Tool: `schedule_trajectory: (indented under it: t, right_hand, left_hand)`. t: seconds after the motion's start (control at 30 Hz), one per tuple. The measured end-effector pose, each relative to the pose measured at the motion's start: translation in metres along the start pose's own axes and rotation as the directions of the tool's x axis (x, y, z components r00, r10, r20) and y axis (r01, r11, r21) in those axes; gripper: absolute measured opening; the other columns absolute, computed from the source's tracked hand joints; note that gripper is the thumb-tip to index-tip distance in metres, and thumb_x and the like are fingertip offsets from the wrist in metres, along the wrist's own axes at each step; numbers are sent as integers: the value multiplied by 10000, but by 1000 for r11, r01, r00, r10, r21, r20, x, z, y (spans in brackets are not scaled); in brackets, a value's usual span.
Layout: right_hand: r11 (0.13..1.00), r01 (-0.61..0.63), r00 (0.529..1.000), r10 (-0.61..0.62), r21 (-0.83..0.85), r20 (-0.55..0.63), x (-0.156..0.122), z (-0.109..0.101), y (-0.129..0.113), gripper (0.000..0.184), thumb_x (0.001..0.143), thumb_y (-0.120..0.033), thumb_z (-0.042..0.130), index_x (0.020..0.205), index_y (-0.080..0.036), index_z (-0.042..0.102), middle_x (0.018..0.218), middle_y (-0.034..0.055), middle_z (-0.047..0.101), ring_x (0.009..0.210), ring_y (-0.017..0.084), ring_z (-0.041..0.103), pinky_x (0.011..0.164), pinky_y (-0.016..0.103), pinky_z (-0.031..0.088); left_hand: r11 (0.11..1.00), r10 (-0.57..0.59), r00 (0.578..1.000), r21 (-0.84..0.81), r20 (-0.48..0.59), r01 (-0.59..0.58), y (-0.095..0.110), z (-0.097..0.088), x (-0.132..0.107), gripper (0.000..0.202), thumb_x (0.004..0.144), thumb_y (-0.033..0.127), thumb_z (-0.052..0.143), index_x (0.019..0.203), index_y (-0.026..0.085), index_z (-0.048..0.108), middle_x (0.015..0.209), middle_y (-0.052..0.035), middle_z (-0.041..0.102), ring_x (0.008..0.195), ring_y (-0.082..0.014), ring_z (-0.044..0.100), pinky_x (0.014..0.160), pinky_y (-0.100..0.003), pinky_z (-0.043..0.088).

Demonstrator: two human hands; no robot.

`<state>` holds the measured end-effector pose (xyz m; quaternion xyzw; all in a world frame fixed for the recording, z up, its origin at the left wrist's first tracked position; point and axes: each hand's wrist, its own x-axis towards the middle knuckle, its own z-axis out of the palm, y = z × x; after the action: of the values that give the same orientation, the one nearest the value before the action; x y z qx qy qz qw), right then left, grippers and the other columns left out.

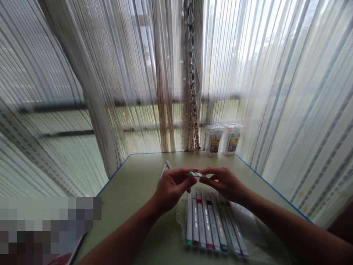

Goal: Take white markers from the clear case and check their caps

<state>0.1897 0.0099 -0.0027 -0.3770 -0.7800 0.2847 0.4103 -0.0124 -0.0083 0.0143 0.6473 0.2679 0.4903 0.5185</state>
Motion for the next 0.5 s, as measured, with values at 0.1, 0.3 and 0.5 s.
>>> schedule_trajectory:
  t: [0.1, 0.3, 0.5]
  right_hand:
    - [1000, 24, 1000, -24, 12, 8, -1, 0, -3, 220, 840, -323, 641, 990, -196, 739, 932, 79, 722, 815, 214, 671, 709, 324, 560]
    - [998, 59, 998, -58, -23, 26, -1, 0, -6, 219, 845, -313, 634, 995, -195, 741, 923, 82, 719, 829, 214, 669, 707, 318, 557]
    - [996, 50, 999, -49, -74, 19, -1, 0, -4, 212, 845, -297, 635, 975, -170, 744, 817, 59, 726, 689, 151, 634, 611, 246, 507]
  left_hand:
    - [1000, -14, 998, -4, 60, 14, 0, 1, -3, 260, 741, 208, 733, 990, 133, 738, 719, -50, 660, 597, -109, 539, 559, -235, 462]
    - [1000, -27, 996, 12, 84, 26, -1, 1, -5, 285, 745, 213, 732, 1015, 120, 723, 736, -63, 666, 608, -112, 549, 562, -237, 471]
    - [999, 47, 985, 36, -169, -41, -7, -7, 7, 273, 792, 306, 688, 964, 95, 702, 662, -21, 614, 510, -77, 519, 487, -210, 443]
